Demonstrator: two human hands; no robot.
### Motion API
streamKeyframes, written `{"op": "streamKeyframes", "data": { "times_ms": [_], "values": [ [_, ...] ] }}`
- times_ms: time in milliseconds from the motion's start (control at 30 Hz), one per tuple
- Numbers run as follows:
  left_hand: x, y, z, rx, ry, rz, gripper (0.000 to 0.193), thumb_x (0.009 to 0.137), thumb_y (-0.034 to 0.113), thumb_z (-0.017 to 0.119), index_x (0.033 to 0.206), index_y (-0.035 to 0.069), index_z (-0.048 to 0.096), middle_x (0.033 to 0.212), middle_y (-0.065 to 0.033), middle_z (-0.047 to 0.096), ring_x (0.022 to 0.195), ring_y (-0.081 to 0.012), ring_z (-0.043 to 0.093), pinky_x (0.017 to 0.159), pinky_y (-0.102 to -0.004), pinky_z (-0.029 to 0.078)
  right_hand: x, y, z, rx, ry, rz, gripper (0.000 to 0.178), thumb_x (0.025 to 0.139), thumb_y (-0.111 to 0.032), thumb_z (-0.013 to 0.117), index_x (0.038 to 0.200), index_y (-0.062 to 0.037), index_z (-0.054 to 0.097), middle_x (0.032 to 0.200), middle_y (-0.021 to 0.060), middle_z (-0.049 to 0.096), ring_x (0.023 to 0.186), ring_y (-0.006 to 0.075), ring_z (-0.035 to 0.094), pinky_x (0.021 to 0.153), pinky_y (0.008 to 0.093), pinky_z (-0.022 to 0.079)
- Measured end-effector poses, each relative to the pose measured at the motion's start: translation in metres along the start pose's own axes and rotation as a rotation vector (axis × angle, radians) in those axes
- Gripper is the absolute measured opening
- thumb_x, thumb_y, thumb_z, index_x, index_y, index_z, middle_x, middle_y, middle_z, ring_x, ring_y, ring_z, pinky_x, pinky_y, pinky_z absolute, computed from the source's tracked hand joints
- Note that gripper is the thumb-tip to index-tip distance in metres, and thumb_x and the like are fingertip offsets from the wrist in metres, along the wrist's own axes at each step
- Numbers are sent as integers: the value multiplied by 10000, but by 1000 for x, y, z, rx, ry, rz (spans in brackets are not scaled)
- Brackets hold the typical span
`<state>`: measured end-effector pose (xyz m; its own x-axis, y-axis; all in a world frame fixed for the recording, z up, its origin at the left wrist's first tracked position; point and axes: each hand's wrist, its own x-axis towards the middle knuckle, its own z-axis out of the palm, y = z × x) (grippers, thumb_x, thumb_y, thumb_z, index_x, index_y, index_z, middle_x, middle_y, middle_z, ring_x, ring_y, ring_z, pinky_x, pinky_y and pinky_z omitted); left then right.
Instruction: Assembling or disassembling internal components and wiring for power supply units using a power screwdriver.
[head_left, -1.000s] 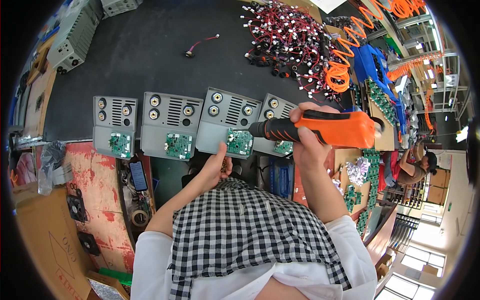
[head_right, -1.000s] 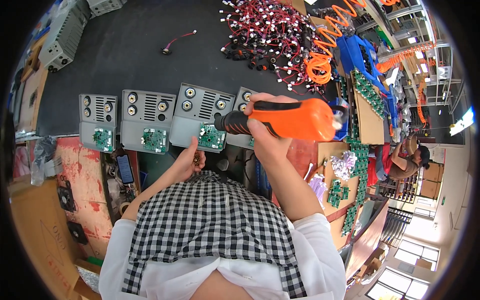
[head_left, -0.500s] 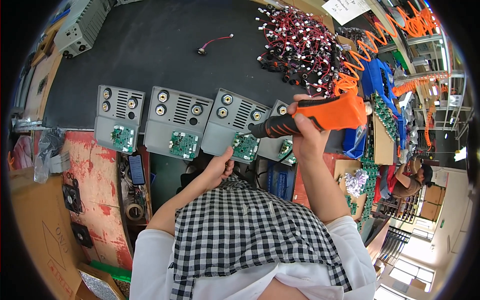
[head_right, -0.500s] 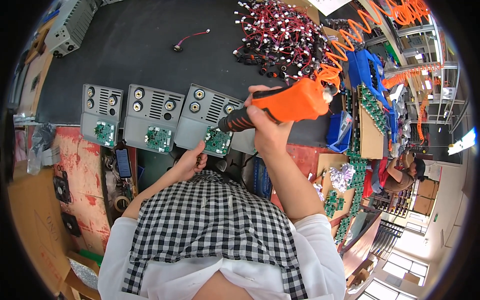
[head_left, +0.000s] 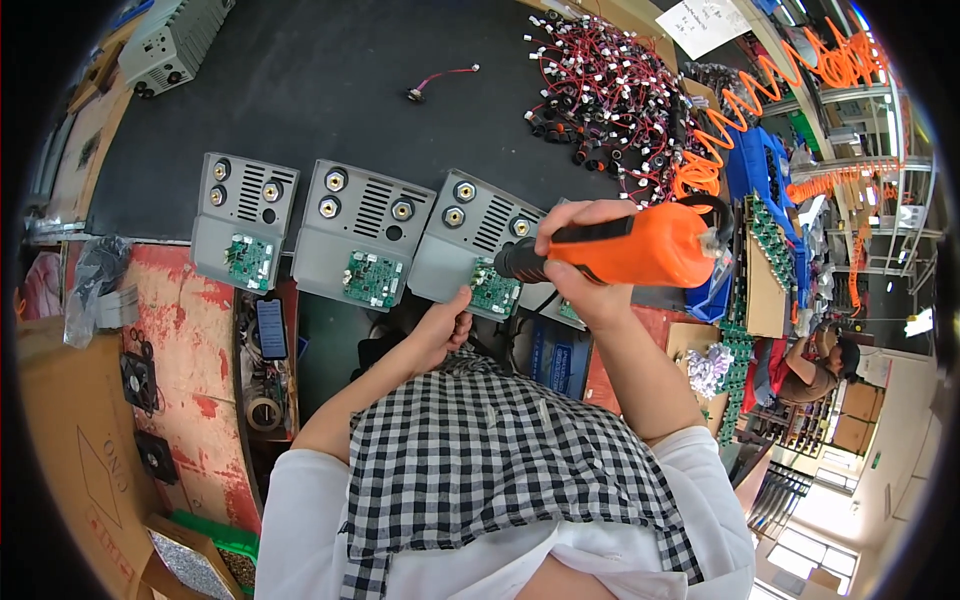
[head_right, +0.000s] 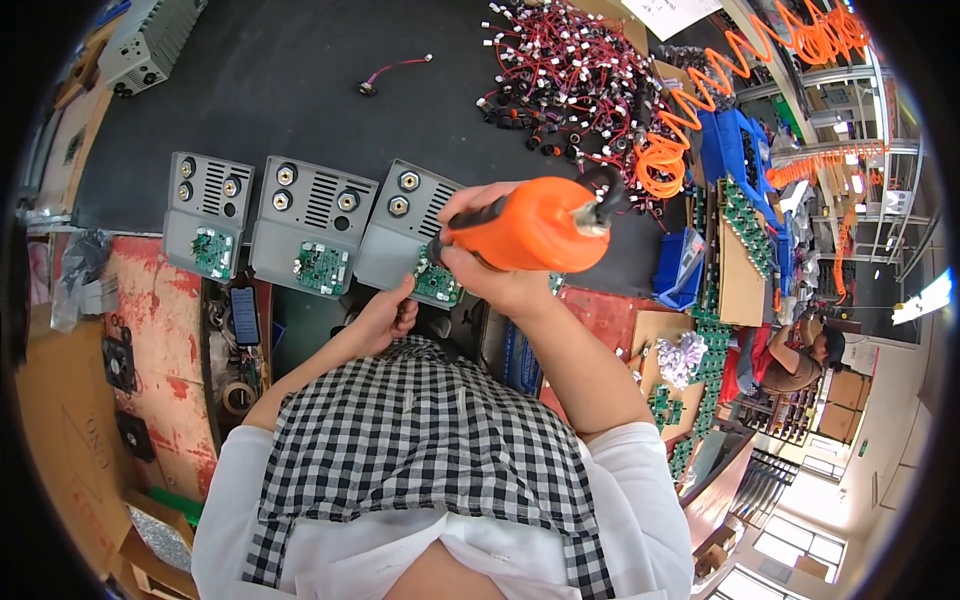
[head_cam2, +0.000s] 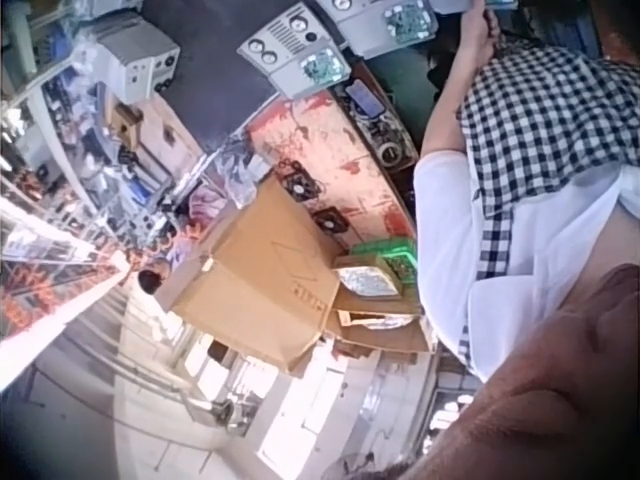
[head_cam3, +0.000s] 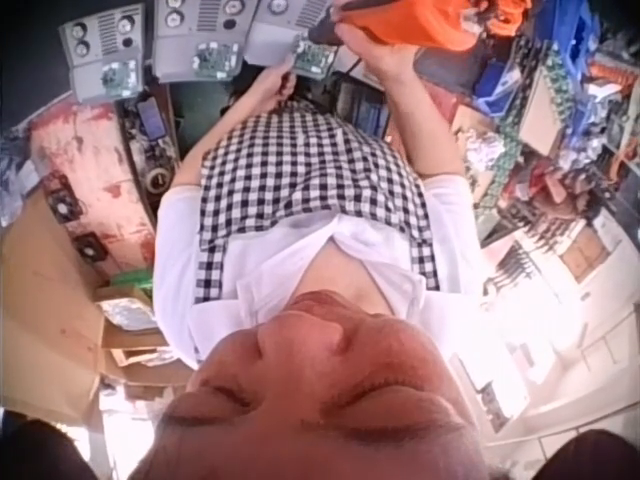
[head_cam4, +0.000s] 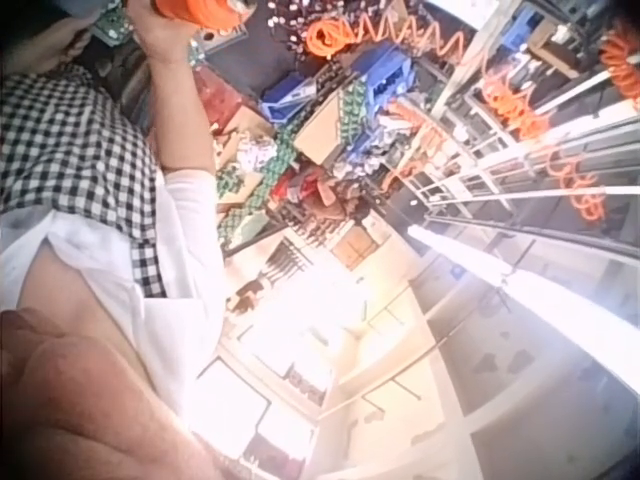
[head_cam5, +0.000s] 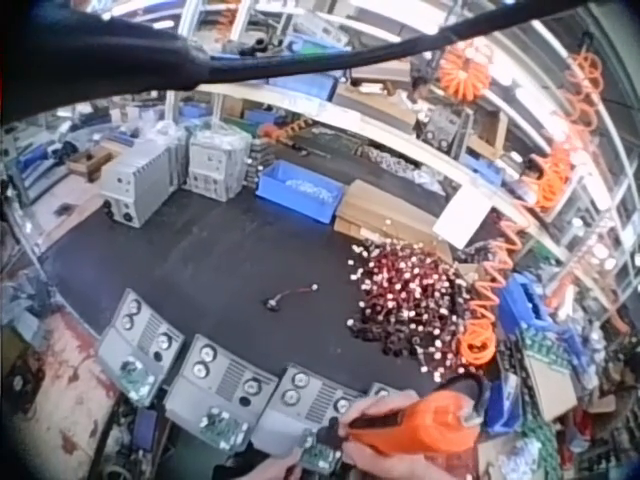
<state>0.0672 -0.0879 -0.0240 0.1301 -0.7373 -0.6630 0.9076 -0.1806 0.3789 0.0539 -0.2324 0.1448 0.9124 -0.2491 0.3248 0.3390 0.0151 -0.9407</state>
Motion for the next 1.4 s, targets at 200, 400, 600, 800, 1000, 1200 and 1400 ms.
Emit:
{"op": "streamKeyframes", "data": {
  "times_ms": [200, 400, 600, 800, 1000, 1200, 1400],
  "values": [
    [-2, 3, 8, 23, 15, 27, 471, 807, 522, 388, 561, 123, 346, 493, 39, 292, 413, -72, 250, 388, -216, 170, -4, -9, -3, -182, 18, -76, 368, 580, 80, 508, 889, -71, 377, 781, 123, 507, 633, 182, 482, 612, 317, 419],
    [-14, -9, -10, -43, -48, 85, 367, 852, 410, 386, 749, 64, 453, 602, 1, 410, 533, -104, 402, 487, -224, 322, -12, -46, 12, -87, 147, -269, 317, 626, -81, 569, 893, -79, 398, 880, 105, 503, 736, 182, 472, 716, 372, 405],
    [-61, -9, -58, -29, -214, 200, 192, 866, 124, 379, 1008, 22, 459, 792, -63, 523, 683, -129, 505, 612, -231, 415, -50, -44, 49, 65, 187, -82, 369, 605, -139, 609, 893, -109, 381, 868, 68, 488, 708, 170, 460, 718, 388, 368],
    [-94, 3, -68, -189, -190, 332, 118, 860, 158, 416, 870, 61, 482, 727, -44, 532, 625, -111, 496, 533, -209, 382, -50, -39, 81, 95, 172, -47, 379, 596, -150, 621, 887, -113, 379, 861, 62, 484, 710, 170, 459, 716, 382, 368],
    [-105, 7, -77, -314, -101, 319, 58, 808, 85, 510, 779, 42, 535, 699, -38, 536, 590, -106, 489, 537, -190, 397, -51, -37, 97, 122, 184, -60, 394, 595, -153, 639, 891, -117, 382, 879, 54, 494, 716, 164, 455, 721, 379, 364],
    [-103, 2, -81, -341, -266, 350, 85, 794, 111, 537, 767, 30, 535, 651, -33, 510, 547, -97, 450, 479, -172, 355, -52, -44, 95, 155, 182, -67, 389, 598, -147, 636, 894, -121, 385, 893, 45, 498, 725, 158, 453, 737, 379, 359],
    [-104, 3, -81, -272, -256, 318, 185, 806, 201, 531, 745, 27, 533, 623, -30, 485, 526, -87, 420, 419, -166, 298, -49, -44, 92, 222, 146, -104, 402, 597, -69, 614, 915, -98, 370, 886, 118, 513, 690, 194, 490, 707, 390, 396]
  ]
}}
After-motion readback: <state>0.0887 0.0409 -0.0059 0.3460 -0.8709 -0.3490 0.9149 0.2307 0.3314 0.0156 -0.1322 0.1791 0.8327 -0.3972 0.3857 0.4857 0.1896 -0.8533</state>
